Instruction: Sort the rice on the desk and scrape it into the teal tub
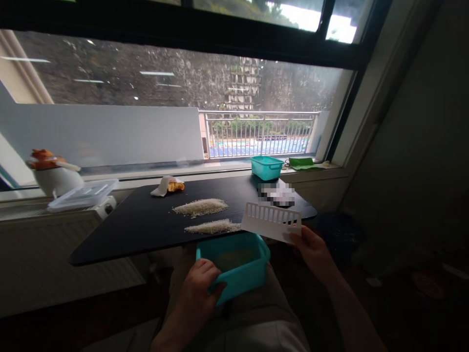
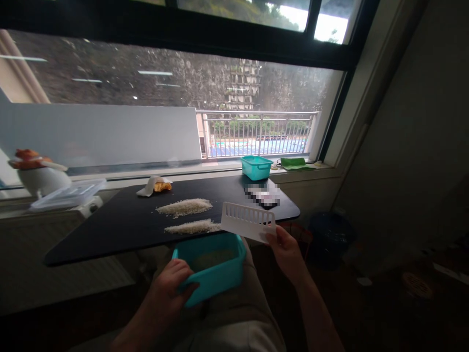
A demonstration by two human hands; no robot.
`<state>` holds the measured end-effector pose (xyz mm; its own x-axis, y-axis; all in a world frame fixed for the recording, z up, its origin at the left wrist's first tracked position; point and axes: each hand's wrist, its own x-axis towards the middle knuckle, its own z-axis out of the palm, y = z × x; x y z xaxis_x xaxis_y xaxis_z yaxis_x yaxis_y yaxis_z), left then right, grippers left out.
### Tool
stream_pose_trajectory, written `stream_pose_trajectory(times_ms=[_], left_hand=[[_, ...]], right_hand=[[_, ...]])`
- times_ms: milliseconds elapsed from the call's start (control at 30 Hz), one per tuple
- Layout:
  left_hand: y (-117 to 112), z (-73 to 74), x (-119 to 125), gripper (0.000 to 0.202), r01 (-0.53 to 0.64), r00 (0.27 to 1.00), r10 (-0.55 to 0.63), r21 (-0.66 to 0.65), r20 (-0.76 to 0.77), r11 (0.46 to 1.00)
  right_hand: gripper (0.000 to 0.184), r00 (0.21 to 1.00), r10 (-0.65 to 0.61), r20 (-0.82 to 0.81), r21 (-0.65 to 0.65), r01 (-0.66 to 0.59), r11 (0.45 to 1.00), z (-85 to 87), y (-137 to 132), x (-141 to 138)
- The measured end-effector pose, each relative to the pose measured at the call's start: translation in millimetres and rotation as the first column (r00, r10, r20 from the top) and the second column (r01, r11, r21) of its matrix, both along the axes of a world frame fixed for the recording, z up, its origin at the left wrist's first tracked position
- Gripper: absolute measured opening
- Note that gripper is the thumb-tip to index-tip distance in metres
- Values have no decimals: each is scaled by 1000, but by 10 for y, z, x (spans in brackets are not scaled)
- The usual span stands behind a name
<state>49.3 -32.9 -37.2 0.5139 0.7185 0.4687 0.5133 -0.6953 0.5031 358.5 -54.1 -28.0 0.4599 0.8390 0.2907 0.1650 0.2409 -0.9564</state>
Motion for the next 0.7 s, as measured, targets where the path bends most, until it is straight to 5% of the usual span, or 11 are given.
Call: stream_pose_trajectory(times_ms=[700], left_hand=[[-31, 132, -62, 23, 24, 1000, -24, -31, -14, 999]], right_hand=[[41, 999, 32, 14, -10, -32, 999, 69, -8, -52]])
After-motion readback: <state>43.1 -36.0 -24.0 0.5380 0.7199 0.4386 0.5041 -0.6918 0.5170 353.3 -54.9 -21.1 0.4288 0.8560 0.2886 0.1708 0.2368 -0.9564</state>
